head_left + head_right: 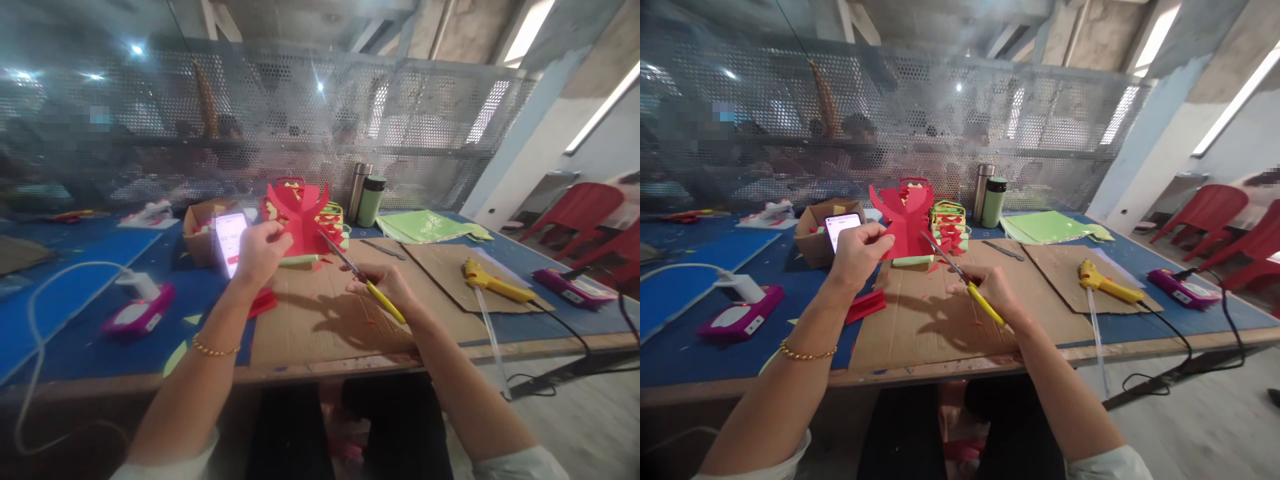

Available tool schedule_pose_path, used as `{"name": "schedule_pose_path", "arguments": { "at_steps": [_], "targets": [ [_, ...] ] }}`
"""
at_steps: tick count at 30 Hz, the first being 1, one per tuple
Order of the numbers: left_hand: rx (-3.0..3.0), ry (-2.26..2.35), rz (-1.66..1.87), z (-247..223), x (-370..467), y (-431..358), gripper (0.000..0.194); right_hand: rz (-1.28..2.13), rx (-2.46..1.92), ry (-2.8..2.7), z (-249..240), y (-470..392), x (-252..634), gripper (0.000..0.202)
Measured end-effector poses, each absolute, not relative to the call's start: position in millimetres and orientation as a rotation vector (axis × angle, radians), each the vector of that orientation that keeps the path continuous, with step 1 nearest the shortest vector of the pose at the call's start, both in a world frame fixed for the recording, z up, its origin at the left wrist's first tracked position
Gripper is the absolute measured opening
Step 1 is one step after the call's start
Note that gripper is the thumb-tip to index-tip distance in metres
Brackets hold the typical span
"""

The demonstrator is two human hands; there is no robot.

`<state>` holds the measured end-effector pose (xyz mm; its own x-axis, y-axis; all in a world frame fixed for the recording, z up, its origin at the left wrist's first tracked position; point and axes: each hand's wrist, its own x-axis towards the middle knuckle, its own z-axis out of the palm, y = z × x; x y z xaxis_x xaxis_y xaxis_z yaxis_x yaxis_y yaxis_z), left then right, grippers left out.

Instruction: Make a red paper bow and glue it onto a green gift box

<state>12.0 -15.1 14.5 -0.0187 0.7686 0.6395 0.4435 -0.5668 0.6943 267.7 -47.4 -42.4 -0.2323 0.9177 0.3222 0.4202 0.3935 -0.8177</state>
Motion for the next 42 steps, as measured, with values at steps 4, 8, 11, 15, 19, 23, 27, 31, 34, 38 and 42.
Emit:
{"name": "schedule_pose_path", "arguments": {
  "at_steps": [4,8,11,15,19,23,27,31,34,38,42],
  "targets": [
    [1.987,1.268,1.617,16.2,10.9,-15.5,0.022,0.762,-1.169,-1.809,-45.3,-46.7,267.7,0.076],
    [1.987,1.269,1.613,17.3,11.2,-16.7,0.023,0.748,-1.175,-1.797,-46.6,-46.4,268.0,0.076],
    [1.989,1.267,1.605,18.1,10.9,-17.5,0.023,0.748,-1.174,-1.804,-45.8,-46.3,268.5,0.075],
    [2.009,1.276,1.577,19.4,9.7,-18.4,0.022,0.762,-1.167,-1.81,-43.5,-47.7,268.7,0.074],
    [2.053,1.286,1.552,20.3,9.2,-18.8,0.022,0.824,-1.176,-1.828,-40.3,-50.7,268.2,0.075],
    [2.097,1.299,1.497,21.0,8.7,-18.9,0.022,0.854,-1.161,-1.823,-38.1,-52.2,267.7,0.074],
    [2.119,1.283,1.47,21.4,8.0,-18.3,0.021,0.868,-1.166,-1.817,-37.3,-52.3,267.5,0.075],
    [2.123,1.289,1.467,20.9,8.3,-17.6,0.021,0.862,-1.177,-1.818,-37.2,-51.9,267.0,0.073],
    [2.121,1.306,1.462,20.6,8.7,-17.8,0.022,0.854,-1.177,-1.811,-38.0,-50.7,267.1,0.074],
    [2.114,1.286,1.461,21.4,8.7,-18.5,0.022,0.827,-1.167,-1.826,-39.2,-49.3,268.7,0.07],
    [2.105,1.271,1.453,22.4,7.8,-18.5,0.022,0.791,-1.165,-1.85,-39.5,-49.1,270.6,0.069]
  ]
}}
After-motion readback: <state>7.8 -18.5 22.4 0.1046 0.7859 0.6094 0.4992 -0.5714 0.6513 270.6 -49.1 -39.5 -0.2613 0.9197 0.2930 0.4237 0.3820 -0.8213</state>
